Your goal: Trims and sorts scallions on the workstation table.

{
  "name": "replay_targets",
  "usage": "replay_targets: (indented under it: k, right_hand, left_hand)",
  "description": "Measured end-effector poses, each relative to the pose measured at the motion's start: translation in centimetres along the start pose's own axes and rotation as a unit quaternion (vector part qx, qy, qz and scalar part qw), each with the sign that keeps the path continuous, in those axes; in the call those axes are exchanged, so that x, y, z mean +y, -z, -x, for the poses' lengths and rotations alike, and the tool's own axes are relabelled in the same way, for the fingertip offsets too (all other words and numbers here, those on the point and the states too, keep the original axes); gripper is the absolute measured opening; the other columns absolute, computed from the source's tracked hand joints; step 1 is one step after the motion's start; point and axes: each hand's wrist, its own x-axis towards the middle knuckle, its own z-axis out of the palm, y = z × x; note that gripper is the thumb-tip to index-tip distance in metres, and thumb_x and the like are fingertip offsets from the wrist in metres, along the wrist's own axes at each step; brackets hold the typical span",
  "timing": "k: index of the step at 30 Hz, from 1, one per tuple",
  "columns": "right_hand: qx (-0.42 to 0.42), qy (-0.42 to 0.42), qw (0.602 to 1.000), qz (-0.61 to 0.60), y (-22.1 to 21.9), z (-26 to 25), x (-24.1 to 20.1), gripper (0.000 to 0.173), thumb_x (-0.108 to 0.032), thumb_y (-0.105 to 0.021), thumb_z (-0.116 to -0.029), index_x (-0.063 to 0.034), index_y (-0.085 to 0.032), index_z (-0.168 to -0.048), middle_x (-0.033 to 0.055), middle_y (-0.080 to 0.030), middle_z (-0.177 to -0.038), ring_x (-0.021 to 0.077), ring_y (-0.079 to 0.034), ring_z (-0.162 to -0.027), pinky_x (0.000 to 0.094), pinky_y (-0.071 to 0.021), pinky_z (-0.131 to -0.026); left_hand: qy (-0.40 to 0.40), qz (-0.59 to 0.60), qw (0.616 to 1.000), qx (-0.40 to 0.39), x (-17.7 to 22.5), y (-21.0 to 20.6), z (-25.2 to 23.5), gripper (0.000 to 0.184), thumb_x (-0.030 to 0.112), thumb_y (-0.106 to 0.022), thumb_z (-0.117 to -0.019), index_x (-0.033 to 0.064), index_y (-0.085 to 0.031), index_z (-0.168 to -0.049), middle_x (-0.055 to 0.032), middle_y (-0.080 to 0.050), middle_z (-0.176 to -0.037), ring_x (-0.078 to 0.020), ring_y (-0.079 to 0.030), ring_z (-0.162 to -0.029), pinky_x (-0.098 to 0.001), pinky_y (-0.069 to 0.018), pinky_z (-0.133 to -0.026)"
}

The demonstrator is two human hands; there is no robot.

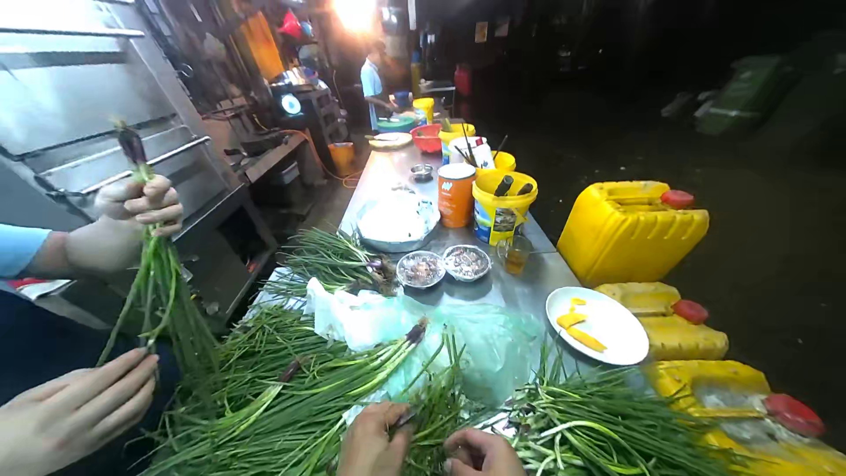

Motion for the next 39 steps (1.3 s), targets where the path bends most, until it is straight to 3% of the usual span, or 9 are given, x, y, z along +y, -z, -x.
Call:
replay_targets:
  k: [5,9,12,16,20,23,28,33,39]
  right_hand:
    - [0.103,0.124,0.985,-0.058,-1.7,-1.6,-5.6,0.030,-0.017,-0.076,-0.0902,-0.0060,-0.072,-0.118,0.0020,-0.069,-0.075,0.0136,-0.063,-0.061,0.0347,-0.0564,-0.059]
    - [0.161,0.128,0.978,-0.041,-3.2,-1.6,-7.6,0.009,-0.017,-0.074,-0.0906,-0.0079,-0.076,-0.092,0.0005,-0.071,-0.073,0.0105,-0.065,-0.061,0.0315,-0.0568,-0.059]
    - [0.181,0.123,0.974,-0.049,-3.4,-1.3,-7.3,0.009,-0.015,-0.072,-0.0912,-0.0067,-0.076,-0.089,0.0021,-0.071,-0.073,0.0123,-0.066,-0.063,0.0329,-0.0579,-0.060]
    - [0.207,0.112,0.967,-0.100,-2.8,-0.9,-6.3,0.007,-0.011,-0.073,-0.0884,-0.0045,-0.076,-0.088,0.0054,-0.071,-0.073,0.0154,-0.066,-0.061,0.0348,-0.0580,-0.059]
    - [0.235,0.102,0.959,-0.123,-1.2,-0.4,-5.5,0.006,-0.008,-0.073,-0.0870,-0.0032,-0.076,-0.088,0.0062,-0.071,-0.073,0.0154,-0.065,-0.061,0.0341,-0.0566,-0.058]
    - [0.247,0.112,0.953,-0.136,-0.6,0.0,-5.3,0.005,-0.008,-0.073,-0.0867,-0.0038,-0.076,-0.086,0.0047,-0.071,-0.073,0.0122,-0.063,-0.060,0.0306,-0.0537,-0.056]
    - [0.229,0.133,0.952,-0.155,-0.6,0.3,-7.3,0.006,-0.008,-0.072,-0.0867,-0.0050,-0.074,-0.082,0.0026,-0.067,-0.068,0.0096,-0.056,-0.055,0.0281,-0.0482,-0.052]
    - [0.228,0.154,0.953,-0.129,0.1,0.4,-7.8,0.008,-0.011,-0.073,-0.0857,-0.0067,-0.076,-0.080,0.0023,-0.069,-0.068,0.0103,-0.061,-0.057,0.0294,-0.0515,-0.054]
    - [0.172,0.131,0.961,-0.173,0.9,0.7,-8.3,0.010,-0.013,-0.074,-0.0878,-0.0051,-0.073,-0.081,0.0027,-0.064,-0.066,0.0093,-0.054,-0.054,0.0275,-0.0462,-0.051]
  left_hand:
    - [-0.068,0.091,0.988,-0.103,0.0,3.9,-1.4,0.020,0.025,-0.067,-0.0940,0.0205,-0.080,-0.108,0.0004,-0.075,-0.098,-0.0152,-0.069,-0.094,-0.0462,-0.0569,-0.087]
    - [-0.111,0.121,0.976,-0.141,-0.1,5.1,-1.7,0.016,0.027,-0.069,-0.0942,0.0160,-0.079,-0.100,0.0011,-0.074,-0.088,-0.0107,-0.069,-0.080,-0.0404,-0.0584,-0.076]
    - [-0.104,0.156,0.971,-0.151,-0.7,5.4,-1.5,0.016,0.025,-0.069,-0.0941,0.0130,-0.078,-0.102,0.0006,-0.073,-0.084,-0.0107,-0.066,-0.074,-0.0374,-0.0568,-0.071]
    - [-0.058,0.159,0.981,-0.095,-1.9,5.4,-1.4,0.030,0.031,-0.067,-0.0948,0.0139,-0.075,-0.119,0.0004,-0.075,-0.102,-0.0119,-0.071,-0.086,-0.0374,-0.0606,-0.081]
    - [0.011,0.077,0.997,-0.004,-2.4,5.8,-1.2,0.033,0.037,-0.065,-0.0937,0.0184,-0.075,-0.118,0.0016,-0.075,-0.099,-0.0152,-0.071,-0.085,-0.0468,-0.0595,-0.081]
    - [-0.081,0.113,0.990,-0.021,-1.3,5.4,-0.1,0.031,0.032,-0.068,-0.0935,0.0136,-0.076,-0.117,0.0002,-0.075,-0.101,-0.0130,-0.070,-0.080,-0.0385,-0.0604,-0.074]
    - [-0.140,0.035,0.987,-0.071,1.8,4.4,0.7,0.034,0.040,-0.076,-0.0865,0.0248,-0.079,-0.117,0.0031,-0.075,-0.113,-0.0198,-0.067,-0.109,-0.0503,-0.0546,-0.093]
    - [-0.101,0.155,0.976,-0.117,1.1,5.0,-0.6,0.013,0.023,-0.077,-0.0863,0.0136,-0.079,-0.096,0.0010,-0.073,-0.084,-0.0108,-0.068,-0.075,-0.0370,-0.0578,-0.071]
    - [-0.114,0.214,0.953,-0.181,0.6,7.9,-1.5,0.012,0.020,-0.075,-0.0894,0.0129,-0.079,-0.098,0.0025,-0.074,-0.084,-0.0071,-0.066,-0.071,-0.0298,-0.0563,-0.067]
